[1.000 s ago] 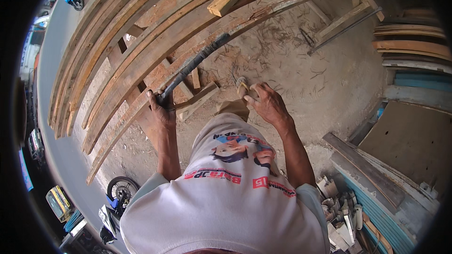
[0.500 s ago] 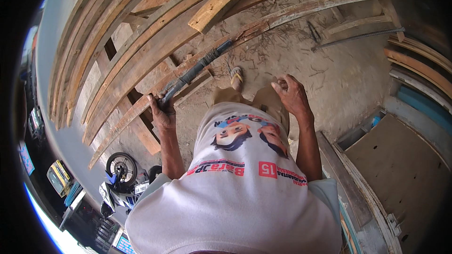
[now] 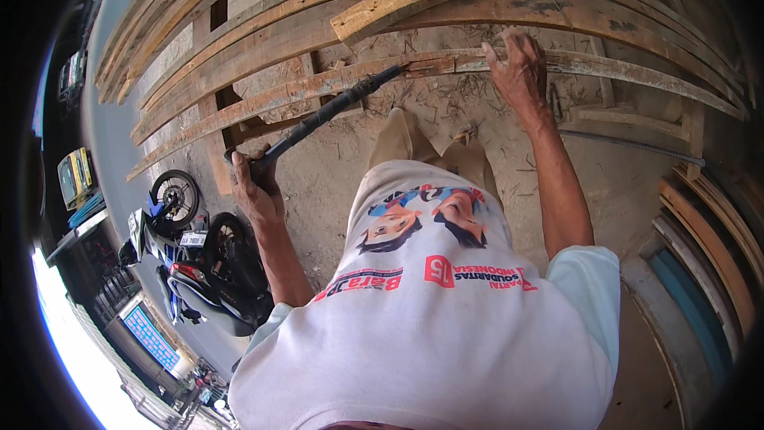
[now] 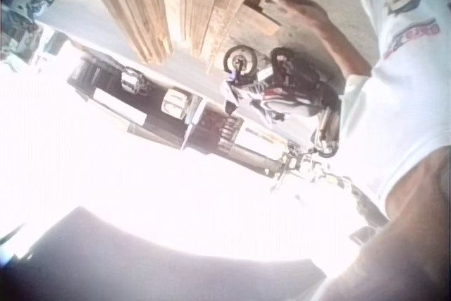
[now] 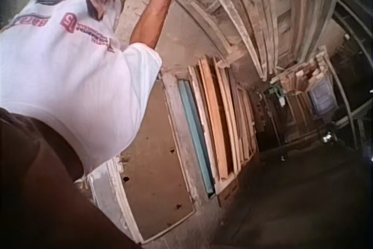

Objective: The person uses a hammer to strike and adjust curved wooden planks arranged in a stack. They repeatedly hit the wood to align it and occasionally use a small wooden block as a spacer or support during the process.

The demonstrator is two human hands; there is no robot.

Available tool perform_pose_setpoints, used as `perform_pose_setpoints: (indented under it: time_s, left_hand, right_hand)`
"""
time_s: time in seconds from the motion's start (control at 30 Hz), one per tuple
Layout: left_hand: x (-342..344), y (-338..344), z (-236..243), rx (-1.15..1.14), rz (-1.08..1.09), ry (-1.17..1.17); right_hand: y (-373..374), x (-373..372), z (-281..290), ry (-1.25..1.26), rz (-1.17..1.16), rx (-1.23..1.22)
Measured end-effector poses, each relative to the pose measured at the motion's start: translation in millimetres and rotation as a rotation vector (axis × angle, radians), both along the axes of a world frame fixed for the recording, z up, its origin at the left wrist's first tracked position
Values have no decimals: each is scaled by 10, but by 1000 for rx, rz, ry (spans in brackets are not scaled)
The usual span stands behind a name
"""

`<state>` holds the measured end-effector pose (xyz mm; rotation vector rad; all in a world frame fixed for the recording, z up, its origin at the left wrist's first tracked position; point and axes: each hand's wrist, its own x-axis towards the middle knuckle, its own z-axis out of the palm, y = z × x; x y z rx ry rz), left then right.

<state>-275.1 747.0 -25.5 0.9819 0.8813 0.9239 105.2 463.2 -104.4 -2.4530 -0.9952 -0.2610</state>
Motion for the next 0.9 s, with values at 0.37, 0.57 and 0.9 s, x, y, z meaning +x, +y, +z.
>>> perform_pose_setpoints:
  time_s: [0.37,0.57,0.9]
  left_hand:
    - [-539,66,-1829,-384,210,-122]
    - [-216,27,-507,91,121,117]
    - [-545,617,-1427,-300,117,-1]
  right_hand:
    - [290,145,-798,-9,103,-168]
    - [445,-43,-901,-39,26,-258]
    - [693,-235,-951,-40,33,-316]
